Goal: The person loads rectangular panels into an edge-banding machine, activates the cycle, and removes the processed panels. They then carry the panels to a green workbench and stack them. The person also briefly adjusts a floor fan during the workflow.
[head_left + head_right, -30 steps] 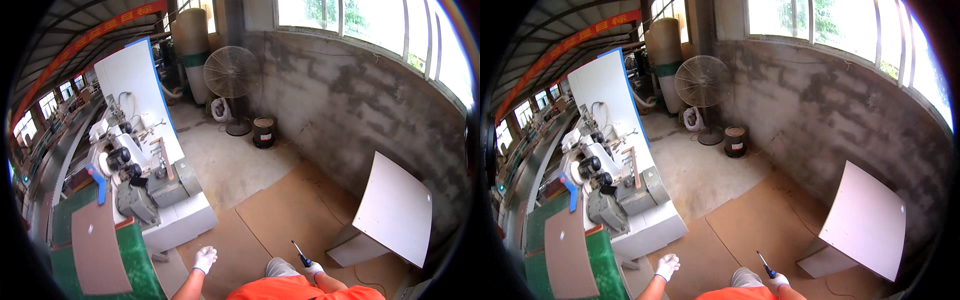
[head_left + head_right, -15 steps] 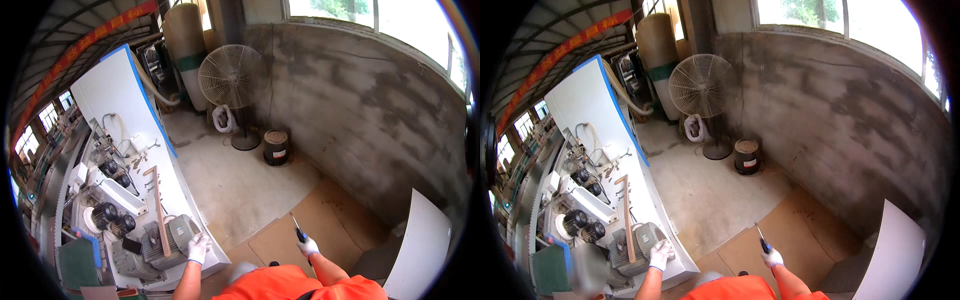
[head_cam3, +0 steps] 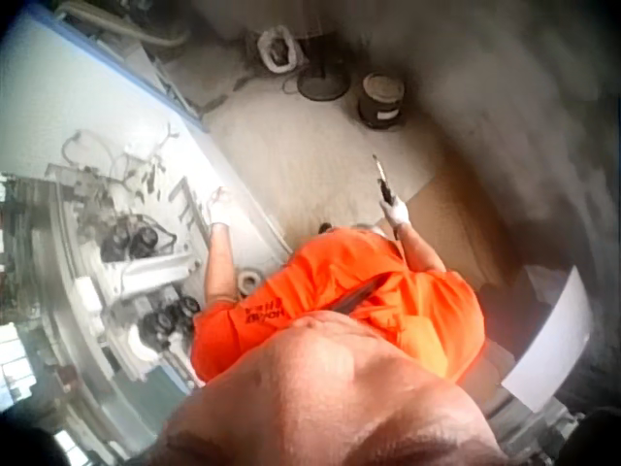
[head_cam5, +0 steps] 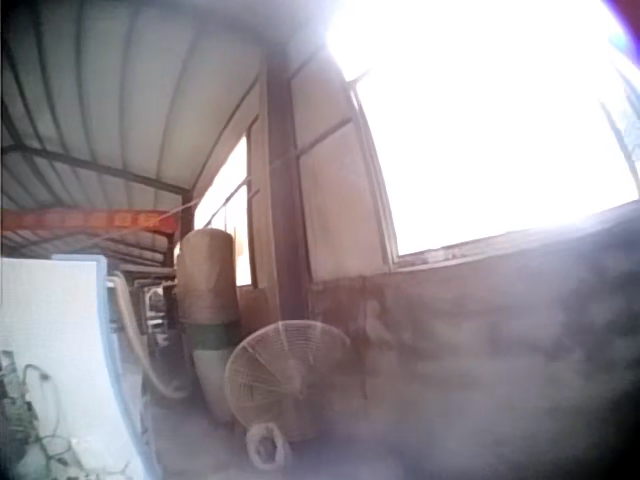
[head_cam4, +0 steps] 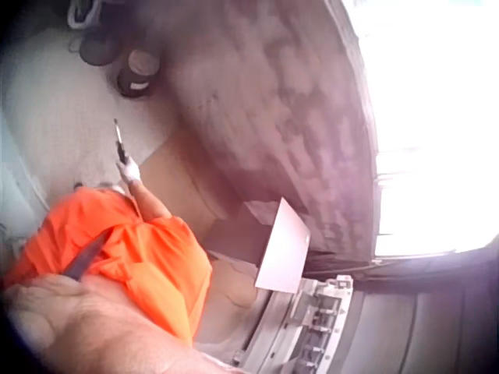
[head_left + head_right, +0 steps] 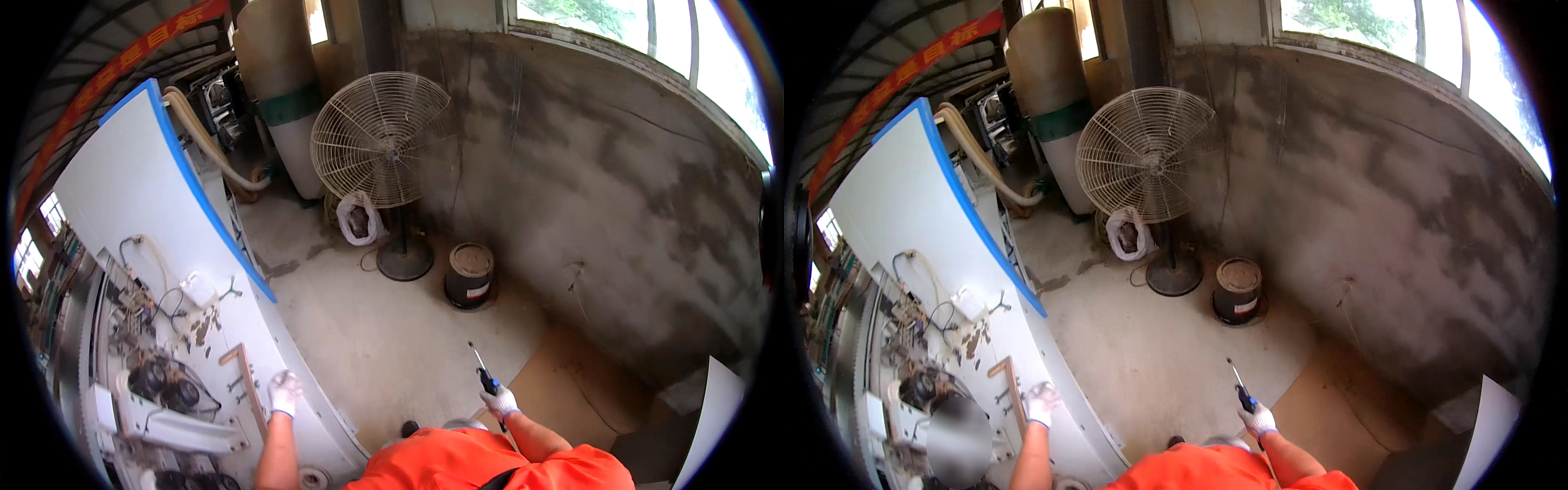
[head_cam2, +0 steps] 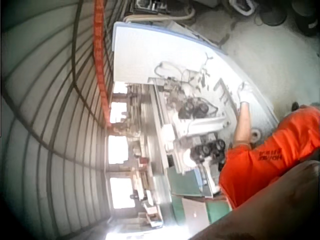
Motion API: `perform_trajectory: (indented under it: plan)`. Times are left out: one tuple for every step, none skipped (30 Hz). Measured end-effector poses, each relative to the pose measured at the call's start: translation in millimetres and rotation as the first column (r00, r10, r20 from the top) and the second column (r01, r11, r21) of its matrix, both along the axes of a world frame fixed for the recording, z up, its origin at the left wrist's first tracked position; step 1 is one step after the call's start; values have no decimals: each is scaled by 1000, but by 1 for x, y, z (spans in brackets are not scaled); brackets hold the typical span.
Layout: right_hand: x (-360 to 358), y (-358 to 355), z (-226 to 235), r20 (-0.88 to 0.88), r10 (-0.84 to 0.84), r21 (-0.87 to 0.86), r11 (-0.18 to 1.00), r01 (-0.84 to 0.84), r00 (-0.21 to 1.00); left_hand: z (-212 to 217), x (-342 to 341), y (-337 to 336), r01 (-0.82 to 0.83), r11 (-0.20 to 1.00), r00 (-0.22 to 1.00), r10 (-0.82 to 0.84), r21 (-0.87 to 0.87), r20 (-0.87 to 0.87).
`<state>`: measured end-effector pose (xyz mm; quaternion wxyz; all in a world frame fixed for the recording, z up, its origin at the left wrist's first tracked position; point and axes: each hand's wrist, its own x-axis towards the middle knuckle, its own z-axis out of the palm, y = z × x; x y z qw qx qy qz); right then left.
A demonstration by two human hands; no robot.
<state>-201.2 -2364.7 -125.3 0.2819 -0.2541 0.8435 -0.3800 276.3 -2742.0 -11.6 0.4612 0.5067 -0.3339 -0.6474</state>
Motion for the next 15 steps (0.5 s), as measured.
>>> perform_trajectory:
  plan:
    - [-9, -3, -23, 71, -73, 22, 997, 72, 995, 9, -15, -57, -53, 999, 998, 53, -13, 33]
    - [-11, -9, -44, 155, -131, 51, 991, 125, 979, 18, -15, -116, 3, 998, 999, 0, -69, 52]
    - [-5, -19, -52, 200, -183, 144, 977, 156, 962, 24, -4, -173, 43, 991, 996, -32, -127, 82]
    - [-1, -30, -56, 234, -239, 231, 955, 185, 942, 34, -1, -232, 7, 987, 992, 14, -163, 126]
    - [0, -40, -63, 223, -247, 269, 945, 184, 943, 51, -9, -294, -19, 979, 986, 52, -203, 161]
    - [3, -50, -69, 212, -261, 308, 932, 189, 942, 69, -20, -352, -21, 967, 987, 62, -254, 152]
    - [8, -67, -69, 203, -277, 325, 924, 202, 939, 88, -40, -409, -23, 951, 987, 71, -309, 143]
    - [13, -76, -70, 188, -307, 343, 911, 230, 933, 110, -77, -461, -12, 933, 982, 78, -360, 172]
    - [17, -103, -64, 170, -244, 307, 934, 184, 955, 145, -42, -520, 236, 878, 964, -156, -417, 218]
    - [20, -123, -57, 109, -278, 308, 922, 233, 954, 158, -110, -565, 134, 921, 964, -36, -365, 263]
    - [25, -133, -84, 216, -365, 281, 911, 301, 906, 175, -150, -606, 173, 929, 960, -85, -328, 266]
    - [20, -154, -107, 319, -434, 239, 897, 372, 842, 203, -191, -647, 210, 928, 957, -130, -308, 259]
    - [7, -187, -101, 247, -405, 311, 894, 324, 880, 219, -232, -675, 227, 920, 955, -145, -320, 260]
    - [13, -205, -97, 196, -375, 400, 874, 275, 906, 231, -269, -700, 258, 913, 944, -169, -316, 283]
    - [12, -231, -93, 157, -303, 474, 858, 197, 940, 241, -269, -740, 332, 876, 891, -168, -350, 422]
